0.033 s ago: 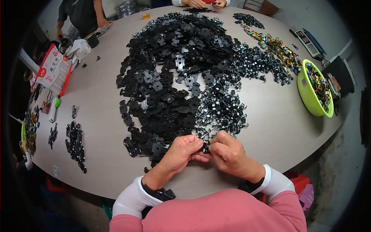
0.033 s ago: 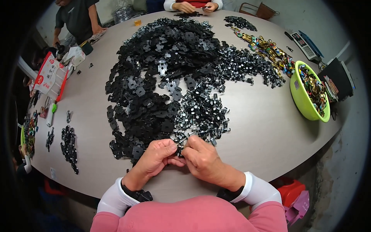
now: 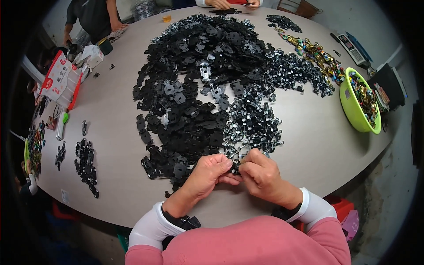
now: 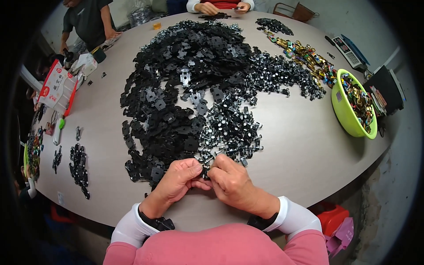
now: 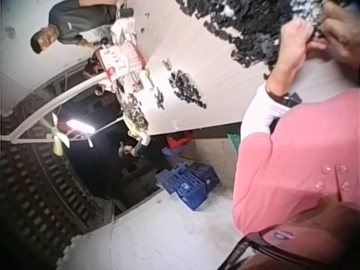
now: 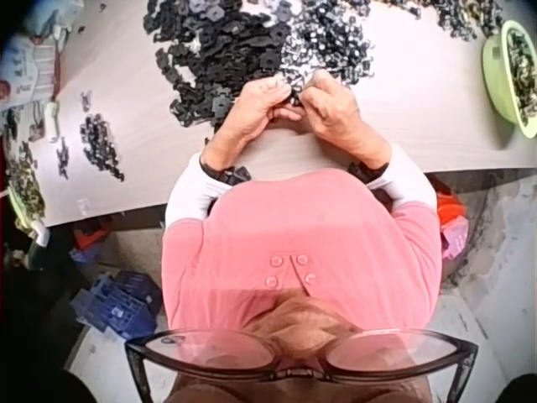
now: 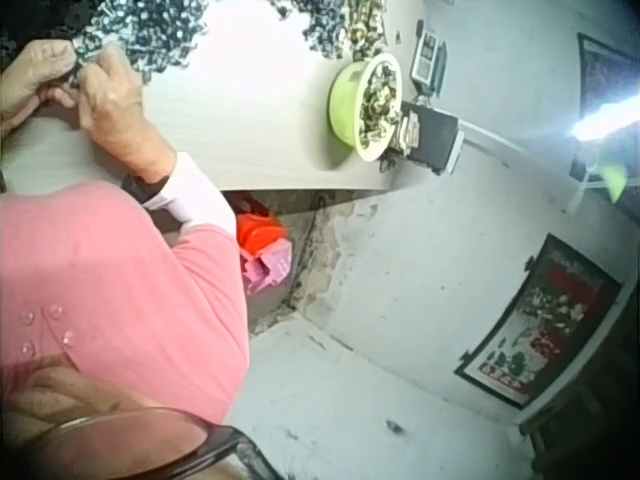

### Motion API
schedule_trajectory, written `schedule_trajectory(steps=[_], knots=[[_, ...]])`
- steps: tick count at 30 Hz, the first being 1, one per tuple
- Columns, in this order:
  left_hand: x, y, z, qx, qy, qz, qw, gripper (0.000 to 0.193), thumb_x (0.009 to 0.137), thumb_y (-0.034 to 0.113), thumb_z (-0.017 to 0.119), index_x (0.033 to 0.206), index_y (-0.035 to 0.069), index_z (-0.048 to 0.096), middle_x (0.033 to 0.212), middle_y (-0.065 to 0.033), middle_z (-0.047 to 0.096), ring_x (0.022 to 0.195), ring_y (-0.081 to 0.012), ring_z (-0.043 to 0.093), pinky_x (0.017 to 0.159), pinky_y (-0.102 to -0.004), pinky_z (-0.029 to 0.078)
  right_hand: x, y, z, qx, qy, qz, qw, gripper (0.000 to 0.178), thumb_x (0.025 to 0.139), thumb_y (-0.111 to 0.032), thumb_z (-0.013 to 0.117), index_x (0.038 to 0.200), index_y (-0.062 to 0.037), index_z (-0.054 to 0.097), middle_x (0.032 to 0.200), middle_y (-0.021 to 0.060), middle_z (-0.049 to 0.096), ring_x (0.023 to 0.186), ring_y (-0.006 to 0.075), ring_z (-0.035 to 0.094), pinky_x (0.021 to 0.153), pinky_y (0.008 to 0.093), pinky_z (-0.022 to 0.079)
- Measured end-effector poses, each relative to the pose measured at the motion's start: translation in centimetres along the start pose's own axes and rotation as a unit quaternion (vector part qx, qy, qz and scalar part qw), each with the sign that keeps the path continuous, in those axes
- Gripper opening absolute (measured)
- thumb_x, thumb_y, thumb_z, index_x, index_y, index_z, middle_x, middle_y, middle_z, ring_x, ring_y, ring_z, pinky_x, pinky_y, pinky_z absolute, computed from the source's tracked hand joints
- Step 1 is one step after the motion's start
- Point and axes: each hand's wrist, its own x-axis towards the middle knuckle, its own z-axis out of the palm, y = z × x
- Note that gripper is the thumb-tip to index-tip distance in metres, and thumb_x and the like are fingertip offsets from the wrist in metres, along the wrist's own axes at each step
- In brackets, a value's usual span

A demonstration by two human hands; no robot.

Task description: Assembling black plastic components by joining multiple pieces with small metal pins.

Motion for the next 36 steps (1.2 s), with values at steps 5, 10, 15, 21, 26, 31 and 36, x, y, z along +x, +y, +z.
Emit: schedule_trajectory(steps=[5,10,15,21,26,31,36], knots=[[-0.4,0.2,0.5,0.037,0.008,0.025,0.999,0.021,0.096,0.017,0.054,0.085,0.0,0.056,0.084,-0.0094,0.063,0.078,-0.0214,0.068,0.072,-0.0332,0.06,-0.1,-0.4,-0.2,-0.003,-0.006,0.006,1.0,0.018,0.064,0.011,0.066,0.074,-0.0018,0.057,0.077,0.0093,0.053,0.062,0.0231,0.054,0.05,0.032,0.043],[0.0,0.2,0.5,0.084,0.012,0.039,0.996,0.021,0.096,0.016,0.054,0.083,0.0,0.056,0.082,-0.0092,0.063,0.072,-0.0194,0.067,0.067,-0.0302,0.059,0.4,-0.2,-0.4,0.007,-0.046,-0.014,0.999,0.019,0.064,0.011,0.066,0.074,-0.002,0.056,0.077,0.0091,0.052,0.063,0.0231,0.054,0.052,0.0318,0.044],[-0.2,1.3,0.6,0.15,0.009,0.044,0.988,0.02,0.097,0.017,0.053,0.084,0.002,0.056,0.076,-0.0046,0.062,0.067,-0.0145,0.066,0.057,-0.0226,0.052,0.1,0.7,-0.1,0.072,-0.023,0.049,0.996,0.023,0.068,0.011,0.065,0.084,-0.0018,0.055,0.082,0.0101,0.054,0.069,0.0228,0.055,0.056,0.0302,0.045],[0.2,0.3,0.5,0.213,0.054,0.074,0.973,0.018,0.096,0.015,0.053,0.086,0.001,0.057,0.079,-0.0055,0.062,0.07,-0.0151,0.067,0.061,-0.0239,0.054,-0.2,1.2,0.2,0.102,-0.057,0.084,0.99,0.024,0.069,0.011,0.064,0.087,-0.0014,0.053,0.083,0.0099,0.054,0.073,0.0236,0.055,0.059,0.0314,0.046],[0.5,0.5,0.4,0.075,0.033,0.018,0.996,0.012,0.092,0.009,0.058,0.083,0.001,0.056,0.081,-0.0073,0.063,0.073,-0.016,0.067,0.065,-0.0296,0.058,0.2,1.5,-0.1,0.105,-0.056,0.054,0.991,0.022,0.071,0.01,0.062,0.088,-0.0001,0.053,0.083,0.0105,0.054,0.07,0.0253,0.057,0.058,0.0329,0.047],[0.4,0.5,0.1,0.018,0.034,0.029,0.999,0.017,0.085,0.006,0.067,0.078,0.004,0.052,0.078,-0.0087,0.064,0.067,-0.0156,0.067,0.062,-0.0269,0.058,0.6,0.3,-0.2,0.187,-0.041,0.111,0.975,0.021,0.072,0.008,0.064,0.088,-0.0003,0.053,0.084,0.0113,0.053,0.068,0.0271,0.057,0.058,0.0336,0.047],[0.6,0.4,0.9,-0.021,0.086,0.066,0.994,0.022,0.083,0.003,0.068,0.073,0.007,0.049,0.072,-0.0059,0.062,0.06,-0.0131,0.064,0.055,-0.023,0.054,0.1,-0.2,-0.5,-0.001,-0.01,0.007,1.0,0.025,0.069,0.003,0.072,0.089,-0.0013,0.057,0.085,0.011,0.057,0.069,0.0257,0.06,0.058,0.0316,0.048]])
